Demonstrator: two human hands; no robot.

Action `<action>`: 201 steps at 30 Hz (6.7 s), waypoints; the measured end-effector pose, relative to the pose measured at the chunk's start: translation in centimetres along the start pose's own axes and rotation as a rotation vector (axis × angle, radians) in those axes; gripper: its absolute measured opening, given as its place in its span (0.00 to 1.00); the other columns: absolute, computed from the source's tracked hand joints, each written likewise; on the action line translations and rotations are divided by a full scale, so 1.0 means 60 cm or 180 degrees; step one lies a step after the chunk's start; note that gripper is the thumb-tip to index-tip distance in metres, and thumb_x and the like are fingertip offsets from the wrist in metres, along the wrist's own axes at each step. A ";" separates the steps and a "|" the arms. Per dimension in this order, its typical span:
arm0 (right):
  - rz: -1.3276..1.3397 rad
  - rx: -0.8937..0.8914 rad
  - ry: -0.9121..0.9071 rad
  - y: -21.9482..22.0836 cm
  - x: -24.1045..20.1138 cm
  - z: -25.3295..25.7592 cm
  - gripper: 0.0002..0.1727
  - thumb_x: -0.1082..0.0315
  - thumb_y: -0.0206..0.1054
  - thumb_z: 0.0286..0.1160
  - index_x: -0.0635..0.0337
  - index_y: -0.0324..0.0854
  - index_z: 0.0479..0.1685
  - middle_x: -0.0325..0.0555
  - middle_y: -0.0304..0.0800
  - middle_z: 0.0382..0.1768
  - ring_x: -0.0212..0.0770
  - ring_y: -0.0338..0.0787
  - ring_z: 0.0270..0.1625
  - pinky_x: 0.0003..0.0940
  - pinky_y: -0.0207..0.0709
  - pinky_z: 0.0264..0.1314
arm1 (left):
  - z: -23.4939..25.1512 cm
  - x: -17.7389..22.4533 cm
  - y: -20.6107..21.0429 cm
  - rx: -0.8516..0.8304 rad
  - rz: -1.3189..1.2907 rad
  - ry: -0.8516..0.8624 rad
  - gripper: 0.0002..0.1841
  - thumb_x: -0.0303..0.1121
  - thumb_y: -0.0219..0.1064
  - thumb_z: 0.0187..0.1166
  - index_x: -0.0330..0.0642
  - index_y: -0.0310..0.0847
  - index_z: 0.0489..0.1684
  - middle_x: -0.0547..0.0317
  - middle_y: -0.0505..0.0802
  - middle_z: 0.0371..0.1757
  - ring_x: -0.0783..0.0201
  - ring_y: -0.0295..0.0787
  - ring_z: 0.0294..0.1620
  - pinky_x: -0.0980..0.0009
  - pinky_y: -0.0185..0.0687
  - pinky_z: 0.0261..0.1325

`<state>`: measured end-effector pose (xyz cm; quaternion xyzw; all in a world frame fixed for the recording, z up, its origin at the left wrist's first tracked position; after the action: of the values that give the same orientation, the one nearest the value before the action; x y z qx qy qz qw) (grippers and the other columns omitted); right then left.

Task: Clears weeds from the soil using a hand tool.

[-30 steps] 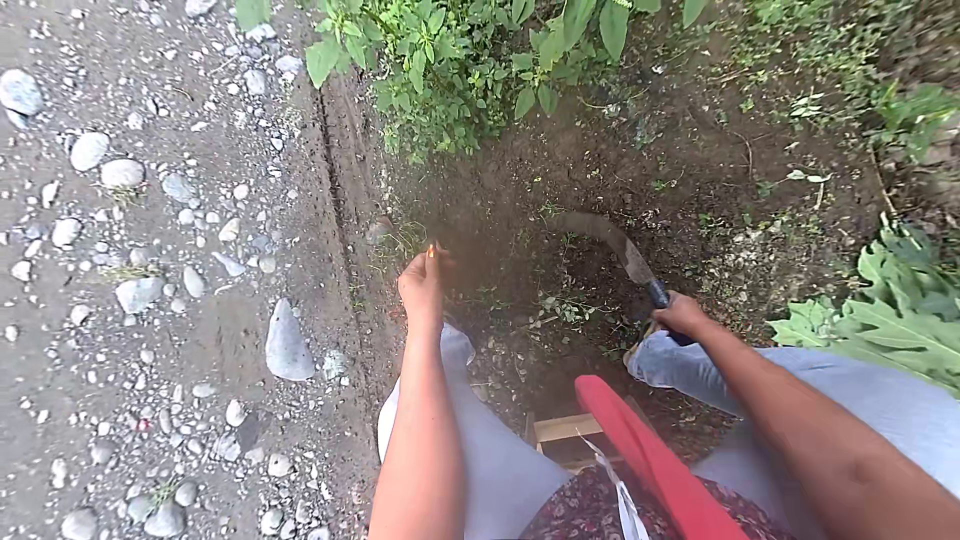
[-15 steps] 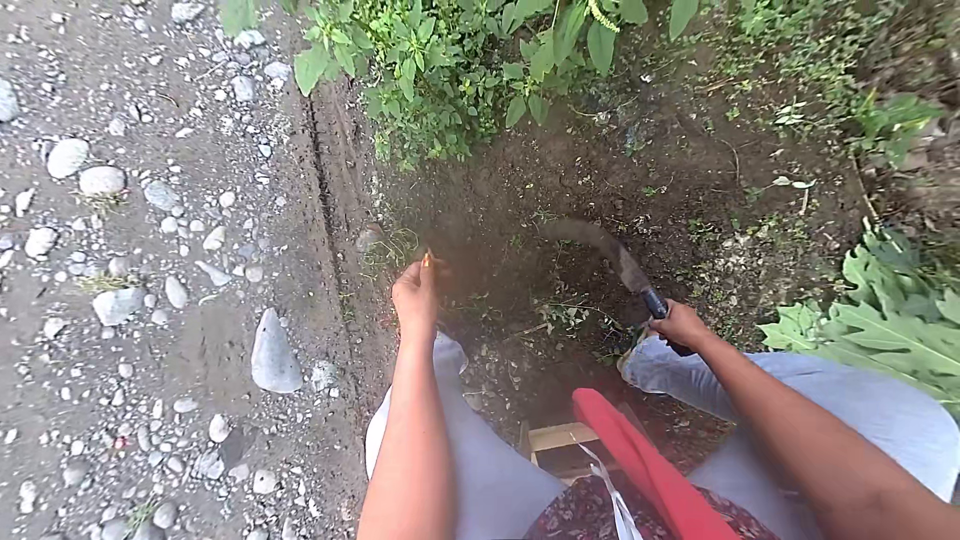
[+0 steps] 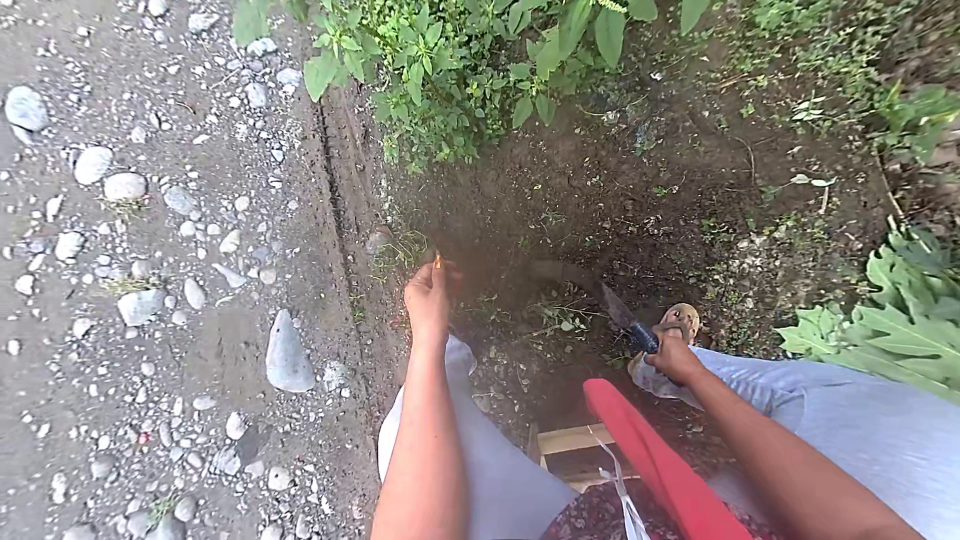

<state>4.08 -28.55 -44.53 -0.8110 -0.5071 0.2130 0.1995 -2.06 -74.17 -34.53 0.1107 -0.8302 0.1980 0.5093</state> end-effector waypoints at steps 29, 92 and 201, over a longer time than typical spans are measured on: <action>-0.0797 -0.0627 -0.0086 0.015 -0.050 0.090 0.29 0.67 0.76 0.71 0.67 0.78 0.72 0.72 0.88 0.58 0.69 0.90 0.58 0.71 0.78 0.63 | 0.014 0.008 -0.119 0.1552 -0.2118 -0.0052 0.30 0.55 0.28 0.96 0.58 0.76 0.33 0.79 0.83 0.21 0.78 0.81 0.23 0.77 0.79 0.31; -0.0220 -0.0253 -0.0336 -0.118 -0.092 0.105 0.26 0.59 0.75 0.78 0.64 0.78 0.70 0.66 0.87 0.47 0.58 0.88 0.42 0.61 0.80 0.51 | 0.027 0.008 -0.121 0.1483 -0.2889 -0.0100 0.33 0.57 0.24 0.94 0.61 0.74 0.25 0.77 0.77 0.16 0.76 0.74 0.18 0.78 0.71 0.26; -0.1047 -0.0137 -0.0203 -0.082 -0.142 0.141 0.29 0.66 0.73 0.76 0.60 0.75 0.78 0.71 0.87 0.61 0.72 0.86 0.67 0.74 0.74 0.66 | 0.039 0.007 -0.073 0.1203 -0.2804 -0.0184 0.33 0.57 0.24 0.93 0.61 0.74 0.24 0.76 0.77 0.15 0.75 0.73 0.17 0.78 0.70 0.24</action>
<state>-7.52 -33.39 -47.66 -0.7140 -0.6435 0.1922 0.1981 -2.42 -79.14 -34.18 0.5480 -0.6676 0.1077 0.4924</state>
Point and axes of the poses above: each hand's wrist, its own z-axis towards the middle knuckle, its own y-axis out of the palm, x = y × z, the point moved 4 cm from there along z, towards the middle knuckle
